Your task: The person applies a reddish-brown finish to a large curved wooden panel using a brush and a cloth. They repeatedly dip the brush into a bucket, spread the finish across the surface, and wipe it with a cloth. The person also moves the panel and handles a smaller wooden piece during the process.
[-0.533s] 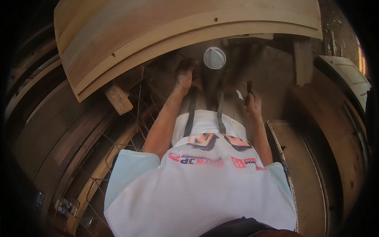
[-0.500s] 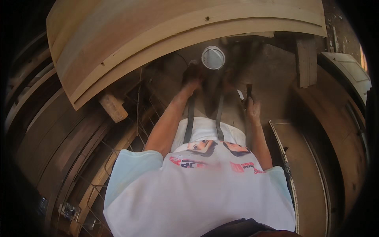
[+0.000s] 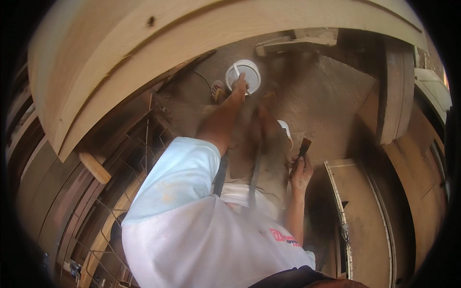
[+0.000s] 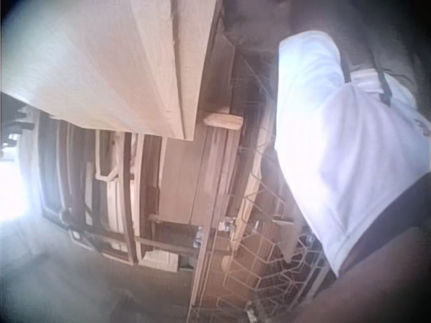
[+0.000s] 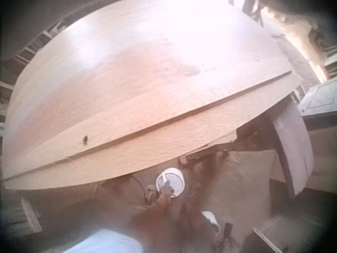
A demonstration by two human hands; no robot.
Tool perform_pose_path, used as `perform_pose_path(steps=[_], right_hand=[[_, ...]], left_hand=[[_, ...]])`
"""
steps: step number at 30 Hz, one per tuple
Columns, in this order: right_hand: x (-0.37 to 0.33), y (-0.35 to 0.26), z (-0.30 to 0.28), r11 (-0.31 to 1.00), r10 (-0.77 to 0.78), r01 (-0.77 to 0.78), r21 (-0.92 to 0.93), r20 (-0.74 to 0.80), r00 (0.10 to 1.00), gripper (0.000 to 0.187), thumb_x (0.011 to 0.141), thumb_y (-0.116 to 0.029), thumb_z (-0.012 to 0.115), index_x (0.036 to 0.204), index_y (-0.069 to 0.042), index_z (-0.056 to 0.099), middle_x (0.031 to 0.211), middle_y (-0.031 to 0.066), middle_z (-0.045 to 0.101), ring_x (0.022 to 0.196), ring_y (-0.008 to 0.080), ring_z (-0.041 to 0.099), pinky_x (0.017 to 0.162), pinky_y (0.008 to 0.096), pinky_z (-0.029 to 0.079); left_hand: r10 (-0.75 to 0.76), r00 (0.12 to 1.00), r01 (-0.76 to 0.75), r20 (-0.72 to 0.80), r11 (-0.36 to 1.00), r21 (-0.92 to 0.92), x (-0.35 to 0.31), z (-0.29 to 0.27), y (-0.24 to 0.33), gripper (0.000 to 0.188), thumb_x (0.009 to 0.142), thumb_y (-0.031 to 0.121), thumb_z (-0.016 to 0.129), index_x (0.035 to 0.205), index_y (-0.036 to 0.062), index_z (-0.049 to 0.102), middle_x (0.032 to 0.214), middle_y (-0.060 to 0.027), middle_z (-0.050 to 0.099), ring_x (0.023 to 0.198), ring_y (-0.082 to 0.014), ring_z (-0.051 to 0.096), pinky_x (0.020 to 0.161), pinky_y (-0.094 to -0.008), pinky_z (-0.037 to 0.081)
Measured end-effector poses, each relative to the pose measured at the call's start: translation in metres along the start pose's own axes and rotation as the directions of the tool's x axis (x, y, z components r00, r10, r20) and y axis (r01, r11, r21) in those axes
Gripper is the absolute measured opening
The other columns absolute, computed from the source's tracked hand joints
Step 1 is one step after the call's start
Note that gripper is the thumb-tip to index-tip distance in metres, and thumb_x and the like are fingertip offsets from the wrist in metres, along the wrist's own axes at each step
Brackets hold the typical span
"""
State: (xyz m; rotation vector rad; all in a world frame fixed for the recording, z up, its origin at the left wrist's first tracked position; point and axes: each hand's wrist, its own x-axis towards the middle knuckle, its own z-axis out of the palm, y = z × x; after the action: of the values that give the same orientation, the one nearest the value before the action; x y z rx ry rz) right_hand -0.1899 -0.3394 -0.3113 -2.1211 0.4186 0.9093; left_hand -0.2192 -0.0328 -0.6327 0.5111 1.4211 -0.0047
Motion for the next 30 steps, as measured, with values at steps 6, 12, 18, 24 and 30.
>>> perform_pose_path(steps=[6,12,18,24,30], right_hand=[[-0.019,-0.029,0.001,0.988,-0.144,0.142,0.064,0.024,0.989,0.030,0.106,-0.022,0.046,0.099,0.000,0.064,0.082,0.0061,0.065,0.070,0.0139,0.063,0.065,0.0291,0.050],[-0.048,-0.129,-0.009,0.923,-0.307,0.284,0.258,0.055,0.950,0.026,0.104,-0.017,0.045,0.104,0.000,0.065,0.086,0.0046,0.064,0.075,0.0107,0.060,0.066,0.0275,0.048],[-0.066,-0.226,-0.023,0.789,-0.502,0.433,0.436,0.052,0.863,0.024,0.105,-0.015,0.046,0.108,-0.002,0.066,0.087,0.0007,0.064,0.070,0.0070,0.057,0.062,0.0244,0.047],[-0.066,-0.289,-0.030,0.784,-0.587,0.495,0.375,0.188,0.787,0.031,0.105,-0.013,0.045,0.125,-0.002,0.066,0.092,0.0012,0.063,0.077,0.0080,0.058,0.067,0.0249,0.048],[-0.086,-0.319,-0.025,0.766,-0.632,0.508,0.393,0.321,0.705,0.037,0.105,-0.013,0.045,0.133,0.000,0.063,0.092,0.0032,0.063,0.083,0.0121,0.058,0.077,0.0287,0.050]], left_hand=[[0.278,0.958,-0.277,0.066,0.851,0.446,-0.132,-0.049,0.015,0.045,0.098,0.042,0.062,0.096,-0.0027,0.064,0.075,-0.0094,0.061,0.066,-0.0224,0.061,0.063,-0.0361,0.049],[0.340,0.936,-0.326,0.091,0.742,0.586,-0.392,-0.025,0.125,0.047,0.100,0.042,0.060,0.090,-0.0038,0.063,0.073,-0.0095,0.061,0.066,-0.0208,0.060,0.064,-0.0359,0.049],[0.410,0.857,-0.504,0.312,0.792,0.344,-0.617,-0.054,0.222,0.045,0.102,0.045,0.058,0.093,0.0016,0.063,0.066,0.0030,0.048,0.057,-0.0069,0.044,0.053,-0.0245,0.039],[0.778,0.470,-0.788,0.417,0.583,-0.200,-0.731,-0.080,0.295,0.081,0.101,0.063,0.048,0.116,-0.0164,0.053,0.083,-0.0094,0.056,0.061,-0.0070,0.046,0.048,-0.0189,0.040],[0.851,0.191,-0.787,0.490,0.431,-0.442,-0.758,-0.083,0.369,0.085,0.100,0.059,0.053,0.126,-0.0222,0.047,0.098,-0.0219,0.059,0.061,-0.0110,0.050,0.047,-0.0203,0.042]])
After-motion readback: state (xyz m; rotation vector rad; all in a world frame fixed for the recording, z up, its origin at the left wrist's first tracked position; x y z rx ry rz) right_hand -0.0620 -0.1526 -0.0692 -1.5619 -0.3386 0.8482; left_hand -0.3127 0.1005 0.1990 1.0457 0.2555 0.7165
